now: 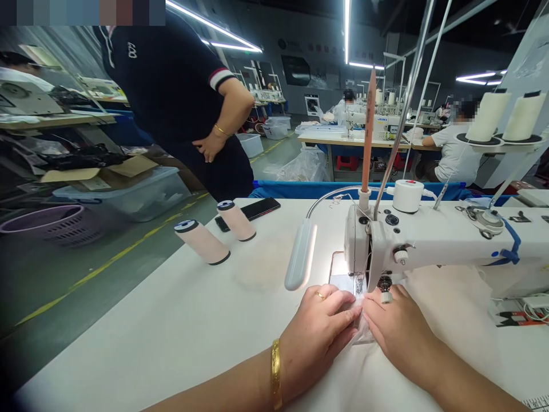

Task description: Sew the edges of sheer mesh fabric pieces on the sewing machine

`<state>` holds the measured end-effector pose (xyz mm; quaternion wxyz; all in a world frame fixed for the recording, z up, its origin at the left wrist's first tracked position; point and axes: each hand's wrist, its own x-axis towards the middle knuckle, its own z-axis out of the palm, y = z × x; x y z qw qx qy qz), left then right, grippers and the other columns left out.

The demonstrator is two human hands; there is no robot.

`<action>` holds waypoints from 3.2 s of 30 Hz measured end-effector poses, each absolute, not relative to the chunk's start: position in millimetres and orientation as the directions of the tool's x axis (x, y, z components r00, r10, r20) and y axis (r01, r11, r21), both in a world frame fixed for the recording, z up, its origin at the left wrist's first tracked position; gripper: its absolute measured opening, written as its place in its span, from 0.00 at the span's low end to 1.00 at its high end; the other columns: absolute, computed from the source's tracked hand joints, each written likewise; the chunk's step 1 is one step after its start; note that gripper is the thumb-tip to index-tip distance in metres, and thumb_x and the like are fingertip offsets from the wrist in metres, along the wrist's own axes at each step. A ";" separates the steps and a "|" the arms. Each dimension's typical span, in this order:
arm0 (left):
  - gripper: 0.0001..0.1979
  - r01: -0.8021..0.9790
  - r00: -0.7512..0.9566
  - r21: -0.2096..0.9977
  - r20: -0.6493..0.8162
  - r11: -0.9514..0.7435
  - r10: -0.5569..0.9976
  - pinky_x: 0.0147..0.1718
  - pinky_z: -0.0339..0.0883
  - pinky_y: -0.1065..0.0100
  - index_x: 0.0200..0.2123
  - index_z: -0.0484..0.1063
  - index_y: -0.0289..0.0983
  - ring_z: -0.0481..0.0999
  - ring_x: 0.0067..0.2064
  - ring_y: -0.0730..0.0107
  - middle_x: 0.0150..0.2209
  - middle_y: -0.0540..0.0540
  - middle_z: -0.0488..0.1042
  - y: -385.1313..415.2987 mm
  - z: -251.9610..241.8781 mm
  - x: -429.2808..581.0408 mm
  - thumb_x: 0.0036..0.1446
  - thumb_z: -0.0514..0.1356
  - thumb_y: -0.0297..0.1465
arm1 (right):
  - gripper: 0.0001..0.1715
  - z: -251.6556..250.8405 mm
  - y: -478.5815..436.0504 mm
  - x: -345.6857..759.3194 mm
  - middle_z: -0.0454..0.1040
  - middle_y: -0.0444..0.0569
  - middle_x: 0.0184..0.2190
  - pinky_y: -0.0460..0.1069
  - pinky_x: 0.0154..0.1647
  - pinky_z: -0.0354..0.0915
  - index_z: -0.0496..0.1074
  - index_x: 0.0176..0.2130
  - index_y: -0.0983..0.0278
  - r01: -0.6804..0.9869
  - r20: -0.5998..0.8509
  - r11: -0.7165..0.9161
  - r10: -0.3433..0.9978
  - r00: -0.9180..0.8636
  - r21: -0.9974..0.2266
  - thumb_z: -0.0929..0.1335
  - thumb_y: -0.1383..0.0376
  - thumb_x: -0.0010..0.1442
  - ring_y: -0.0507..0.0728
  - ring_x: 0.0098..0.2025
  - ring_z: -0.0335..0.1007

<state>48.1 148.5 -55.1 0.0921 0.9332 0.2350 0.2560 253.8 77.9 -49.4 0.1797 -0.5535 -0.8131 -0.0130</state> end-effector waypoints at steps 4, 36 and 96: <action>0.09 0.415 0.775 0.265 0.398 -0.870 0.491 0.45 0.65 0.52 0.47 0.77 0.39 0.73 0.45 0.55 0.46 0.44 0.79 144.5 -51.8 48.8 0.64 0.63 0.29 | 0.20 -52.0 80.2 257.3 0.80 0.55 0.48 0.56 0.43 0.69 0.77 0.47 0.61 0.921 0.318 0.346 0.906 -0.279 -0.181 0.58 0.70 0.74 0.63 0.44 0.76; 0.13 0.423 0.761 0.319 0.382 -0.848 0.524 0.50 0.63 0.49 0.51 0.76 0.41 0.71 0.49 0.51 0.51 0.43 0.76 146.6 -59.0 51.9 0.63 0.63 0.31 | 0.19 -51.8 77.6 266.4 0.78 0.55 0.51 0.55 0.38 0.72 0.73 0.49 0.61 0.906 0.314 0.404 0.883 -0.349 -0.127 0.58 0.75 0.70 0.62 0.42 0.75; 0.10 0.180 0.825 0.239 0.492 -0.954 0.279 0.45 0.56 0.55 0.41 0.78 0.40 0.75 0.47 0.61 0.46 0.49 0.83 173.6 -58.5 41.0 0.68 0.57 0.24 | 0.09 -25.4 69.4 264.7 0.80 0.51 0.49 0.59 0.53 0.67 0.75 0.52 0.58 0.829 0.088 0.470 0.880 -0.467 -0.303 0.67 0.59 0.75 0.63 0.47 0.75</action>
